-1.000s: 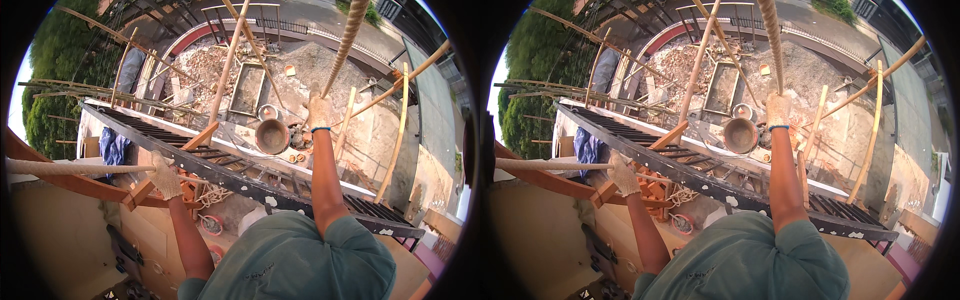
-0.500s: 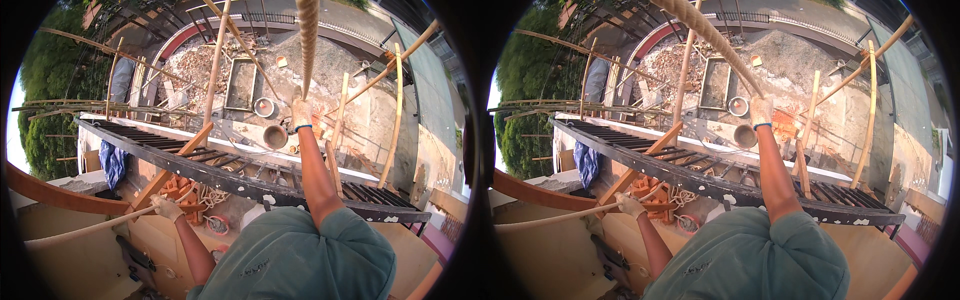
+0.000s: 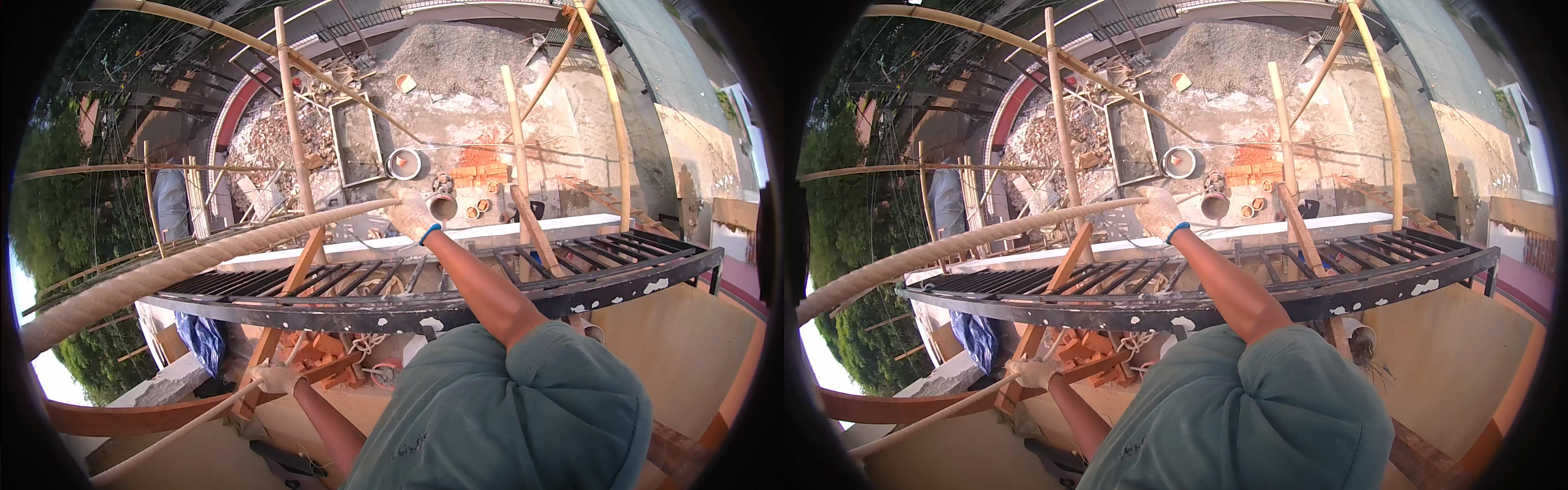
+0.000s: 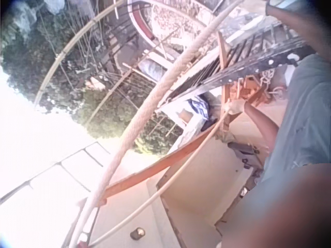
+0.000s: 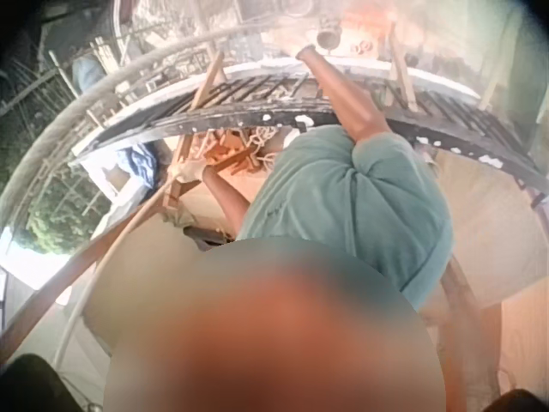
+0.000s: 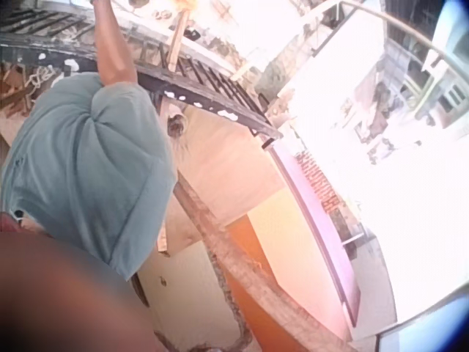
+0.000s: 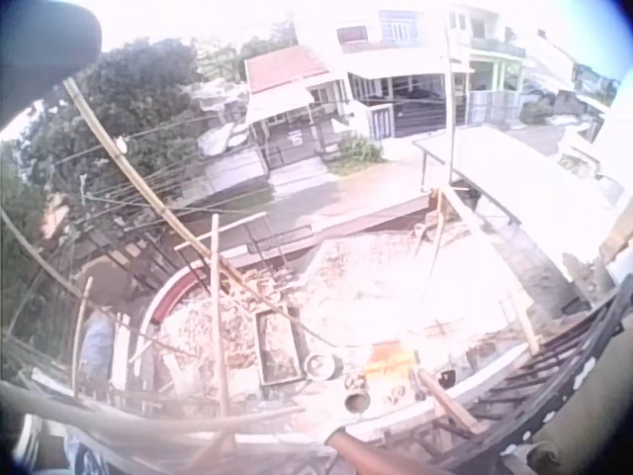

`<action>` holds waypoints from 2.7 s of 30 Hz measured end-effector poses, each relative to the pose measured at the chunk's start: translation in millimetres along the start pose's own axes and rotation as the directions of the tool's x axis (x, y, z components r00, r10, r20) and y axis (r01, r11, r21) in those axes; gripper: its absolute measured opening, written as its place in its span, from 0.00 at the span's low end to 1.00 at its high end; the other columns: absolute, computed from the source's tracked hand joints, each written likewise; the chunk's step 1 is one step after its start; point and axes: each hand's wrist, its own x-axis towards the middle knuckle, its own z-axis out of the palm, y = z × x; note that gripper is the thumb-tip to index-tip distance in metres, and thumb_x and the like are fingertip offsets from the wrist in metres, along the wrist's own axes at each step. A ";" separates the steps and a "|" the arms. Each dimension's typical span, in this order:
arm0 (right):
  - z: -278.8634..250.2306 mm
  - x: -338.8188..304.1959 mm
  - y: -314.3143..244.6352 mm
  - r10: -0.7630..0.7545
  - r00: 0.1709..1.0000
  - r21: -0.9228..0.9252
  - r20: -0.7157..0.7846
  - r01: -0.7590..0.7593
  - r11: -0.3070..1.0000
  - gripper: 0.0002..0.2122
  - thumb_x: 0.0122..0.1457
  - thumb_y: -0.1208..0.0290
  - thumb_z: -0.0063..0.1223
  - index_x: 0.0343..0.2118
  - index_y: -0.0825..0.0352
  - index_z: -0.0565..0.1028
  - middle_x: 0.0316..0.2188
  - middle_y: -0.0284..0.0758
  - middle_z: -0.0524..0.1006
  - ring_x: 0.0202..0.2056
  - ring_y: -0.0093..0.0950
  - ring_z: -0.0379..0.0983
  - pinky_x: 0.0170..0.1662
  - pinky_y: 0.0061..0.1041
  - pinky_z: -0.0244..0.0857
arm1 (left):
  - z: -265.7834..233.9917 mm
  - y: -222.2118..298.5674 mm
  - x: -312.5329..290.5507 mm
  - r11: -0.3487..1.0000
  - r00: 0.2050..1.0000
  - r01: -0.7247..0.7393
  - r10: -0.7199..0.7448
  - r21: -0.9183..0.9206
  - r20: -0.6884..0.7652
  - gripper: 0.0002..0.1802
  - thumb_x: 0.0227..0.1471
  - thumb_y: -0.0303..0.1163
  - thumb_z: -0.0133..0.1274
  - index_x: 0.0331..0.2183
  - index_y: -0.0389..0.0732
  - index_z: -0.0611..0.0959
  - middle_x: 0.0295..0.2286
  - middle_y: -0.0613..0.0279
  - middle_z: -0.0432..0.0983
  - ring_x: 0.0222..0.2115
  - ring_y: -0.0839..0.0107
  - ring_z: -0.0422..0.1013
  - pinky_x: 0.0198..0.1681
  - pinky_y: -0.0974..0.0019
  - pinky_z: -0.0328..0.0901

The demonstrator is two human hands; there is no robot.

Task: The person loads bricks and rubble into buckets and uses a rope and pulley system to hoist them from a lower level to a balcony. The person repeatedly ties buckets to the rope, pulls them up, and unloads them.

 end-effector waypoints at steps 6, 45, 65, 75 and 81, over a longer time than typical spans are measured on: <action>-4.1 -20.8 -21.9 0.082 0.984 0.034 0.158 -0.088 0.995 0.10 0.57 0.67 0.56 0.37 0.66 0.81 0.35 0.51 0.81 0.41 0.52 0.78 0.44 0.47 0.72 | 36.6 46.7 -57.1 0.999 0.997 0.037 -0.036 -0.012 0.075 0.23 0.64 0.49 0.48 0.25 0.42 0.69 0.20 0.67 0.59 0.17 0.74 0.55 0.18 0.67 0.51; 88.7 -69.5 50.9 -0.021 0.876 0.017 0.483 0.015 1.000 0.07 0.55 0.67 0.59 0.28 0.65 0.78 0.28 0.45 0.81 0.35 0.47 0.80 0.40 0.45 0.73 | 46.7 39.3 -86.3 0.998 0.887 -0.052 0.036 0.022 0.460 0.24 0.69 0.41 0.46 0.20 0.46 0.64 0.13 0.67 0.60 0.12 0.77 0.56 0.16 0.70 0.55; 35.0 -65.1 -15.3 -0.214 0.855 0.135 0.472 0.170 0.976 0.11 0.58 0.62 0.61 0.26 0.64 0.77 0.23 0.45 0.77 0.31 0.50 0.77 0.36 0.47 0.70 | 49.1 49.6 -99.5 0.998 0.834 -0.057 0.034 0.025 0.550 0.25 0.70 0.43 0.47 0.21 0.44 0.67 0.15 0.65 0.64 0.15 0.75 0.60 0.18 0.70 0.54; 61.7 -45.7 134.3 0.147 0.867 -0.382 0.476 0.053 0.923 0.08 0.59 0.64 0.57 0.33 0.62 0.80 0.31 0.43 0.82 0.38 0.45 0.81 0.42 0.47 0.74 | 51.4 219.1 -146.9 0.908 0.688 -0.270 0.414 -0.320 0.595 0.29 0.74 0.52 0.39 0.23 0.45 0.65 0.18 0.68 0.59 0.17 0.78 0.55 0.19 0.76 0.52; 59.5 -20.8 174.9 0.367 0.816 -0.605 0.446 -0.027 0.796 0.09 0.58 0.63 0.59 0.39 0.57 0.84 0.36 0.38 0.84 0.45 0.40 0.82 0.47 0.48 0.72 | 49.9 265.7 -151.5 0.890 0.674 -0.351 0.456 -0.292 0.581 0.29 0.75 0.51 0.36 0.22 0.46 0.63 0.19 0.69 0.56 0.18 0.78 0.53 0.20 0.78 0.51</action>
